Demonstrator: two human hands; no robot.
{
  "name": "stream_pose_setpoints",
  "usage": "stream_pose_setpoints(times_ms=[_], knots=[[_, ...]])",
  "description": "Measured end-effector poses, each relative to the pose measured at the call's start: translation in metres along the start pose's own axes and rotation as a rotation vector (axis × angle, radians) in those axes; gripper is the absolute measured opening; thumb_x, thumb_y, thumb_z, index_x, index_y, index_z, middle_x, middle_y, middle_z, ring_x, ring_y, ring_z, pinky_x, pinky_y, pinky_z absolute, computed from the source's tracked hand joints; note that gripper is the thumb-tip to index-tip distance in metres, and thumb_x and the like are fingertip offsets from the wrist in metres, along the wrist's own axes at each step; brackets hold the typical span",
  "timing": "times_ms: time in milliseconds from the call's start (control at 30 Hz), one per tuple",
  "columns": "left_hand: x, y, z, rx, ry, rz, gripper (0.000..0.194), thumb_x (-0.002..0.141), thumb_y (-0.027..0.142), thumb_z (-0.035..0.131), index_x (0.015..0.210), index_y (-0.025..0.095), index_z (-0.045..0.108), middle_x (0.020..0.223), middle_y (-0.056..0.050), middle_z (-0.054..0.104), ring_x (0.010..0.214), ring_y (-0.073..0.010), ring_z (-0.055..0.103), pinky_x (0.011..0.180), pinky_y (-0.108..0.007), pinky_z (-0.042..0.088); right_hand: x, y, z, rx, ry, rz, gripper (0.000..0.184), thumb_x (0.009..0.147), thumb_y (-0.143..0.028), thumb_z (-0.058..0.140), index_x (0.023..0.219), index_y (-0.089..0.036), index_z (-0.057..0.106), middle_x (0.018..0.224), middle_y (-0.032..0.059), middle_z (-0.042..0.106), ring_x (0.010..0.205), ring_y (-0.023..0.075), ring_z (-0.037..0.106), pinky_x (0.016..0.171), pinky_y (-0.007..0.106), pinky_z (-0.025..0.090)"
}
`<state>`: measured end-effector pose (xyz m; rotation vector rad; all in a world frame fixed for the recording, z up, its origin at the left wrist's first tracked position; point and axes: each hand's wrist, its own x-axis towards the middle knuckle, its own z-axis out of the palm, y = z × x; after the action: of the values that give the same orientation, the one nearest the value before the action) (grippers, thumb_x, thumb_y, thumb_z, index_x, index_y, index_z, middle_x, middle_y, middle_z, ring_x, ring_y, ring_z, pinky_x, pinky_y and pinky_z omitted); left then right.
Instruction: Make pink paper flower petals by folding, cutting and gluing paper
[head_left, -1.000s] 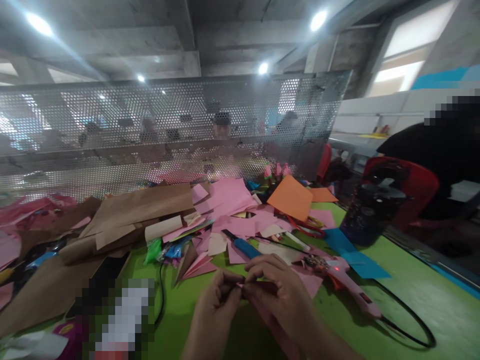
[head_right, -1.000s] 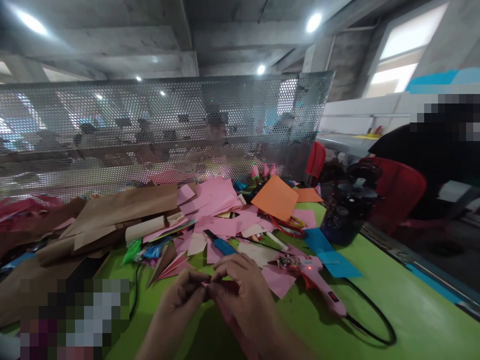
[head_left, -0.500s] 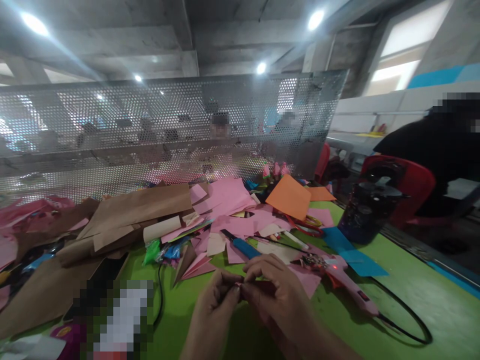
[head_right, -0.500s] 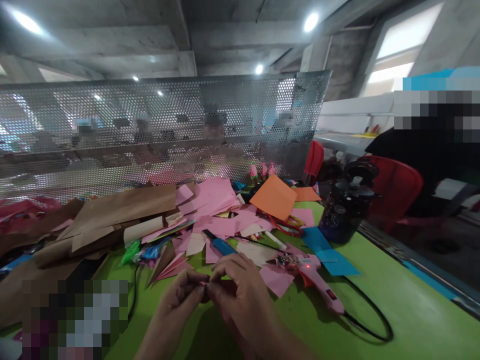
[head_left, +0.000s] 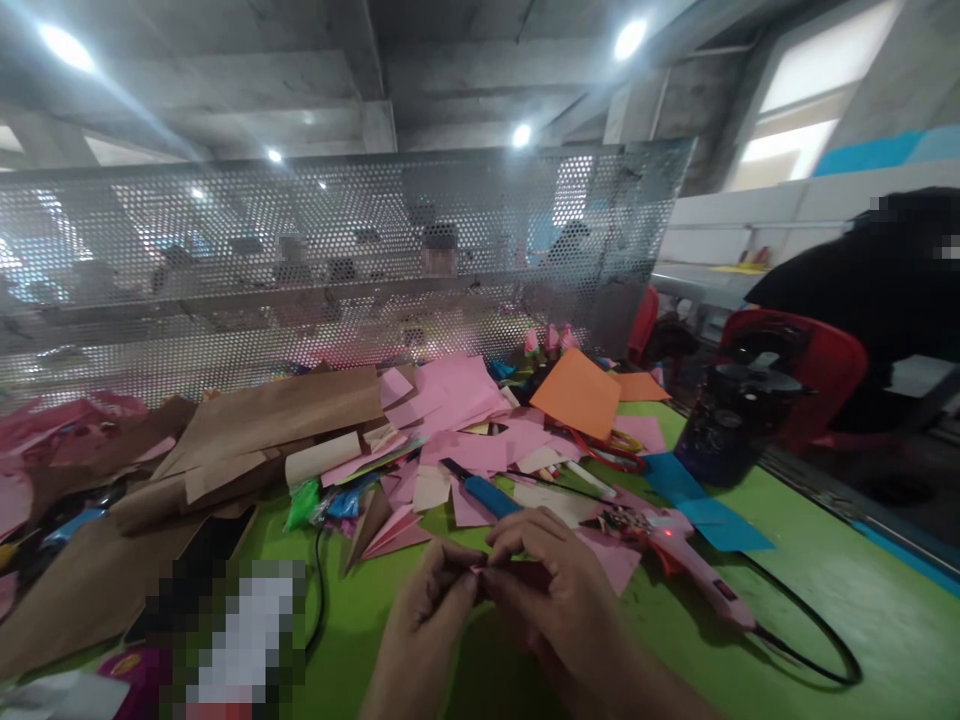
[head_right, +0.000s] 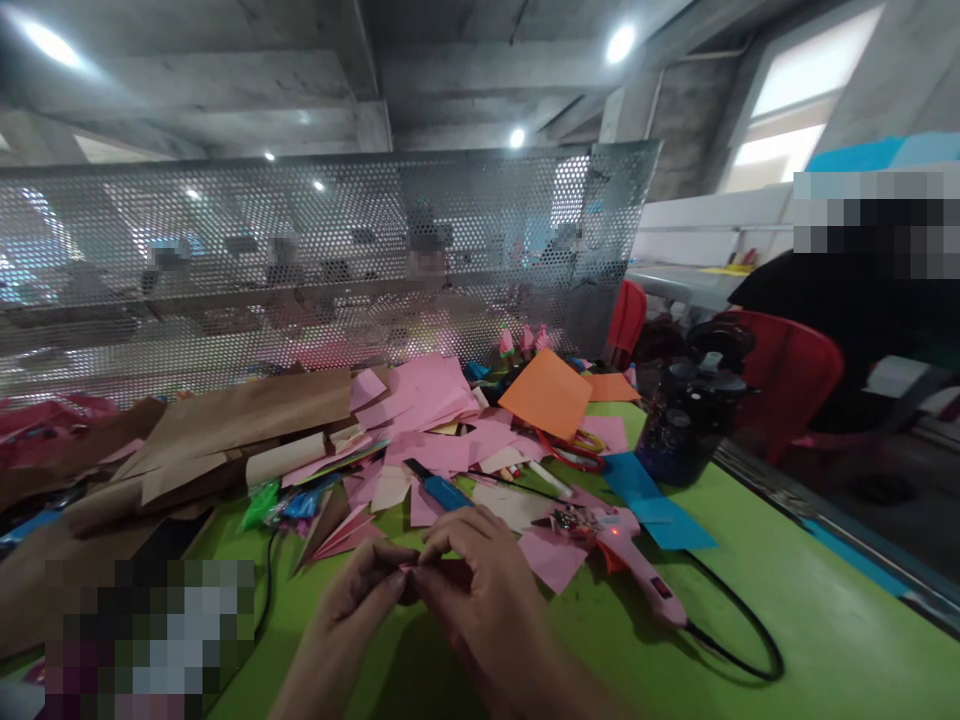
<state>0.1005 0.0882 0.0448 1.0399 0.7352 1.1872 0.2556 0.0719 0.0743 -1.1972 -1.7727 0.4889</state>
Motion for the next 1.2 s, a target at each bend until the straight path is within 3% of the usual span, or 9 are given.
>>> stream_pose_setpoints(times_ms=[133, 333, 467, 600, 800, 1033, 1133, 1200], knots=[[0.001, -0.004, -0.001, 0.029, -0.035, -0.001, 0.021, 0.072, 0.033, 0.076, 0.082, 0.017, 0.066, 0.076, -0.002, 0.069, 0.073, -0.0145, 0.062, 0.068, -0.023, 0.049, -0.001, 0.000, 0.001, -0.038, 0.014, -0.036, 0.011, 0.085, -0.018, 0.066, 0.078, -0.022, 0.059, 0.089, 0.0020, 0.064, 0.089, 0.0209, 0.057, 0.077, 0.032, 0.043], [0.003, -0.004, 0.003, 0.087, 0.067, 0.060, 0.024, 0.072, 0.039, 0.074, 0.075, 0.017, 0.065, 0.068, 0.000, 0.066, 0.067, -0.0133, 0.061, 0.064, -0.022, 0.050, 0.000, 0.000, 0.002, -0.064, 0.033, -0.022, 0.009, 0.081, -0.017, 0.069, 0.083, -0.023, 0.062, 0.088, 0.0019, 0.066, 0.089, 0.0217, 0.058, 0.079, 0.033, 0.044], [0.005, 0.000, -0.006, 0.136, 0.169, 0.137, 0.025, 0.074, 0.041, 0.073, 0.077, 0.018, 0.065, 0.070, 0.001, 0.065, 0.068, -0.0122, 0.060, 0.064, -0.020, 0.050, 0.001, 0.000, -0.005, 0.050, 0.061, 0.087, 0.023, 0.078, -0.025, 0.071, 0.100, -0.024, 0.063, 0.100, 0.0047, 0.066, 0.097, 0.0242, 0.059, 0.085, 0.035, 0.045], [0.007, 0.001, -0.017, 0.140, 0.255, 0.185, 0.025, 0.076, 0.042, 0.072, 0.079, 0.018, 0.065, 0.074, 0.000, 0.066, 0.070, -0.0136, 0.061, 0.065, -0.021, 0.051, 0.005, 0.003, -0.012, 0.246, 0.006, 0.301, 0.024, 0.079, -0.033, 0.070, 0.099, -0.022, 0.064, 0.098, 0.0040, 0.067, 0.093, 0.0235, 0.060, 0.077, 0.031, 0.046], [0.007, 0.002, -0.019, 0.115, 0.222, 0.233, 0.019, 0.077, 0.036, 0.072, 0.080, 0.018, 0.066, 0.075, -0.001, 0.065, 0.075, -0.0152, 0.062, 0.068, -0.023, 0.052, 0.009, 0.008, -0.011, 0.356, -0.011, 0.430, 0.022, 0.073, -0.037, 0.073, 0.078, -0.018, 0.064, 0.071, -0.0007, 0.062, 0.068, 0.0170, 0.056, 0.061, 0.025, 0.041], [0.009, 0.000, -0.022, 0.112, 0.212, 0.194, 0.023, 0.076, 0.040, 0.072, 0.081, 0.018, 0.065, 0.075, -0.001, 0.066, 0.069, -0.0140, 0.061, 0.065, -0.022, 0.050, 0.011, 0.008, -0.011, 0.322, 0.055, 0.414, 0.020, 0.070, -0.033, 0.074, 0.068, -0.018, 0.062, 0.064, -0.0020, 0.059, 0.064, 0.0157, 0.053, 0.059, 0.025, 0.038], [0.010, 0.007, -0.023, 0.237, 0.183, 0.208, 0.021, 0.077, 0.039, 0.070, 0.079, 0.019, 0.065, 0.073, -0.001, 0.066, 0.069, -0.0160, 0.062, 0.065, -0.025, 0.051, 0.010, 0.008, -0.012, 0.238, 0.056, 0.377, 0.015, 0.070, -0.029, 0.073, 0.067, -0.019, 0.062, 0.062, -0.0021, 0.059, 0.063, 0.0160, 0.053, 0.057, 0.025, 0.038], [0.009, 0.015, -0.022, 0.398, 0.143, 0.249, 0.016, 0.081, 0.036, 0.066, 0.085, 0.020, 0.067, 0.082, -0.003, 0.069, 0.079, -0.0198, 0.065, 0.071, -0.028, 0.050, 0.008, 0.007, -0.011, 0.158, 0.056, 0.345, 0.009, 0.070, -0.023, 0.071, 0.067, -0.019, 0.063, 0.064, -0.0016, 0.061, 0.063, 0.0167, 0.055, 0.057, 0.025, 0.039]])
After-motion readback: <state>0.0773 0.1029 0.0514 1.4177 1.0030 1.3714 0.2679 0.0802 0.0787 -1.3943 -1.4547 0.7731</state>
